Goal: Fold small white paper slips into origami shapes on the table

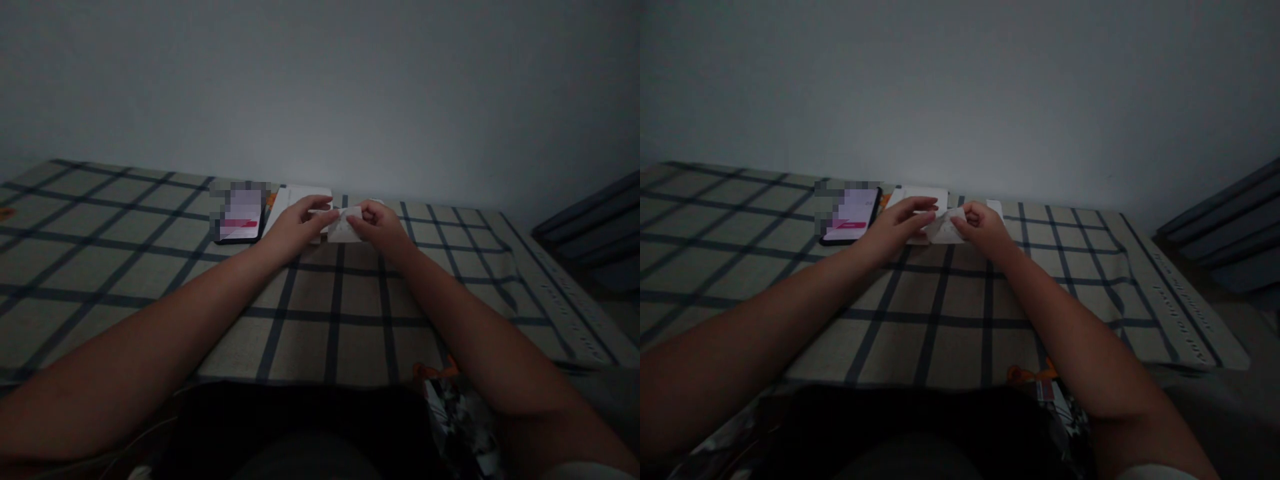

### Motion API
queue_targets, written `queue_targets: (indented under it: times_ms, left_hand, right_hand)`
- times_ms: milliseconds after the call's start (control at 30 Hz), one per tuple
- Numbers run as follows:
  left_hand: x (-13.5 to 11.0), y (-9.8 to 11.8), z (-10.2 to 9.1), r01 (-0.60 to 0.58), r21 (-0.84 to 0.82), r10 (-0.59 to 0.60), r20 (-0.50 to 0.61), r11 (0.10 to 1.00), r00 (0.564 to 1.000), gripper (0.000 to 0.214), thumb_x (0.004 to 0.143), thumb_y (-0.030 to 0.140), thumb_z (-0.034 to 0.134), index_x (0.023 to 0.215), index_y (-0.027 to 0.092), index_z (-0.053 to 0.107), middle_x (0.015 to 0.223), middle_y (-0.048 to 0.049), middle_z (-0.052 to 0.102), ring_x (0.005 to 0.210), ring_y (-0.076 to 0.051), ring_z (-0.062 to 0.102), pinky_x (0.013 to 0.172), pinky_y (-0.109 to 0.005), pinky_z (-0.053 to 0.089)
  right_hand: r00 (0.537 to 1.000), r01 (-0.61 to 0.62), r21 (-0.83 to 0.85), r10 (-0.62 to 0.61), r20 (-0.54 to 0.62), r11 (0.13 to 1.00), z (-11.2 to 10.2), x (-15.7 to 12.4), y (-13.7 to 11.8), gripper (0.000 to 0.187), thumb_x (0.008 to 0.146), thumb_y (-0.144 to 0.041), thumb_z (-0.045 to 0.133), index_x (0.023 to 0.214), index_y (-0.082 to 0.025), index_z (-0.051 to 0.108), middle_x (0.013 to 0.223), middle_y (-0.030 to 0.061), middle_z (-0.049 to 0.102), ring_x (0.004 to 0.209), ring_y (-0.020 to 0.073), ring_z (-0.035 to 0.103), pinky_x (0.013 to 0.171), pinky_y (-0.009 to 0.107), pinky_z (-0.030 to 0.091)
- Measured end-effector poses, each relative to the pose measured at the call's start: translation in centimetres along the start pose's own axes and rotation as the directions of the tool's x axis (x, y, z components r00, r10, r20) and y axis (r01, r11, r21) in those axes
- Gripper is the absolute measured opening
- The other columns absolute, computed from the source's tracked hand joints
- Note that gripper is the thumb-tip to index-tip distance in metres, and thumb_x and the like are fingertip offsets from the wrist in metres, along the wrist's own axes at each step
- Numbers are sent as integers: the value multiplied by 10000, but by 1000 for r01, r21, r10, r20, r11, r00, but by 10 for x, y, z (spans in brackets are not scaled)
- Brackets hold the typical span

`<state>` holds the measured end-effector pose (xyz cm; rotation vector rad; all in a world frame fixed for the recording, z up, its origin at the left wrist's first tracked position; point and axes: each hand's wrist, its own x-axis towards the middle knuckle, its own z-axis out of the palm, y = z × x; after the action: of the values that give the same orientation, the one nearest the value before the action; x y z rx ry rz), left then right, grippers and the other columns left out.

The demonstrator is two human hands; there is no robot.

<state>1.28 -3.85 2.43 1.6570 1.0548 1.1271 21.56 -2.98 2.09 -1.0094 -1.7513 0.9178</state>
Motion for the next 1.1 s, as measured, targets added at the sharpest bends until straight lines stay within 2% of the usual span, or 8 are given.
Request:
queue_targets:
  times_ms: [100,233,400,533,667,800,933,1100]
  left_hand:
    - [0,-4,1,25,-3,-24,69,1000,997,712,725,481,743,1346,215,521,1237,-113,589,900,-192,635,699,-294,541]
    - [0,-7,2,-1,-93,16,162,996,987,651,807,510,640,1374,234,480,1209,-105,590,931,-199,633,699,-283,530]
    - [1,-11,4,-64,-70,68,67,995,995,719,707,325,776,1355,221,482,1111,-77,621,845,-155,633,696,-267,522]
    - [3,-10,3,-16,-130,27,81,991,996,458,774,269,691,1205,164,575,932,-49,666,776,-149,645,655,-264,523]
    - [4,-8,2,-23,-82,29,80,996,996,459,728,236,709,1162,135,602,798,-17,649,698,-131,623,618,-239,484]
    - [3,-6,2,-35,16,34,80,999,996,492,715,252,717,1179,130,611,677,32,576,594,-98,550,543,-207,402]
    - [3,-7,1,-52,-5,52,47,999,998,502,714,302,744,1177,150,620,705,25,594,615,-98,555,553,-208,408]
    - [5,-13,-1,-15,2,15,21,1000,1000,301,719,377,751,901,147,686,739,-25,653,656,-132,600,584,-241,459]
  right_hand:
    - [998,-49,71,51,-36,996,4,1,5,295,776,-433,684,770,-202,502,613,-49,513,548,88,445,507,222,316]
    - [990,-110,152,122,-69,982,6,4,14,309,770,-422,682,772,-214,454,594,-67,455,520,82,406,490,219,302]
    - [987,-154,220,161,-14,963,8,4,14,307,769,-409,667,772,-218,426,664,-48,497,572,96,478,547,238,400]
    - [993,-116,219,107,52,969,9,2,11,366,741,-435,710,910,-227,460,762,-27,576,650,120,562,607,258,456]
    - [996,17,196,-33,80,980,9,2,11,475,744,-438,741,1101,-257,486,950,3,620,740,123,600,675,264,480]
    - [985,48,78,-60,162,996,7,1,12,325,782,-465,711,951,-214,589,897,15,626,765,137,593,671,264,466]
    - [993,22,-20,-19,113,1000,6,0,8,312,803,-483,678,826,-189,576,728,-9,589,654,121,537,593,249,416]
    - [997,-20,-23,22,68,1000,7,-1,-1,313,807,-485,665,816,-186,573,733,2,599,641,119,528,571,246,399]
